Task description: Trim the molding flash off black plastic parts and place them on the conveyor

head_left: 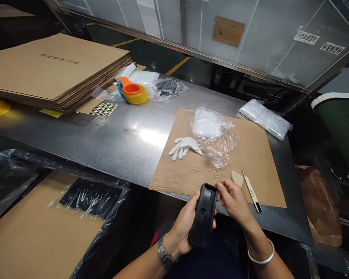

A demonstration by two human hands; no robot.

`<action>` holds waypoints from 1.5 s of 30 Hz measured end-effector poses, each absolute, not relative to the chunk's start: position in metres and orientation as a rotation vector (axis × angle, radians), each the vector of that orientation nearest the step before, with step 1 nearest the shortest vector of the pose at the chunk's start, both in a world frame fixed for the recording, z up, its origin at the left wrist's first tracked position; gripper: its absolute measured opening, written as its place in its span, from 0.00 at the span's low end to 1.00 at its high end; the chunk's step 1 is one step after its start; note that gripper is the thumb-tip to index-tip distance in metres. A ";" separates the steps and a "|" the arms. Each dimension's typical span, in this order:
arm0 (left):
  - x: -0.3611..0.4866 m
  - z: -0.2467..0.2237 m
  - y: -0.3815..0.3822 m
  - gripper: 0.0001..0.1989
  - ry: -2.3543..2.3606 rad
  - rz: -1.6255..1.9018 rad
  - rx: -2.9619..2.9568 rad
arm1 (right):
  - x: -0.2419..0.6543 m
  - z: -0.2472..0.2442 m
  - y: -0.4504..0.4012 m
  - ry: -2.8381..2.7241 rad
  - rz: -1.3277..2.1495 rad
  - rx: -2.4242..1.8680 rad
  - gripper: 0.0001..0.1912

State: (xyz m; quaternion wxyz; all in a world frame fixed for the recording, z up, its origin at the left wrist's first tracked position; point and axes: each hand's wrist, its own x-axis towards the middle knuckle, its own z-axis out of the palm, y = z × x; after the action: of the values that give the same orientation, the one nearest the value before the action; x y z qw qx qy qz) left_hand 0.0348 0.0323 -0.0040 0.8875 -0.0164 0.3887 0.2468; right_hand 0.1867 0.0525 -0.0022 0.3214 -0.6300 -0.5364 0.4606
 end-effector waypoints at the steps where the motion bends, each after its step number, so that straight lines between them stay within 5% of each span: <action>1: 0.033 -0.004 0.032 0.27 0.800 0.501 -0.030 | 0.186 -0.002 0.052 -1.390 1.201 -1.655 0.17; 9: 0.028 -0.006 0.035 0.31 0.806 0.428 0.066 | 0.187 0.005 0.037 -1.291 1.103 -1.678 0.24; 18: 0.038 -0.016 0.043 0.28 0.954 0.683 0.254 | 0.190 -0.015 0.035 -1.442 0.950 -1.702 0.16; 27: 0.060 -0.060 0.099 0.20 1.257 1.138 0.951 | 0.219 -0.030 0.148 -1.724 0.369 -1.759 0.14; 36: 0.060 -0.090 0.106 0.21 1.448 1.161 1.261 | 0.201 -0.055 0.272 -2.072 0.259 -1.847 0.13; 45: 0.054 -0.088 0.120 0.20 1.409 1.219 1.276 | 0.205 -0.080 0.297 -2.191 0.309 -1.830 0.14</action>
State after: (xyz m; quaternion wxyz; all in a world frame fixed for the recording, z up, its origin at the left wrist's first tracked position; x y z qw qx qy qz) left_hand 0.0541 0.1199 -0.0879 0.4275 0.5107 0.5641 0.4881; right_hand 0.2050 0.2973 -0.0796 0.1345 -0.6316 -0.7560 0.1068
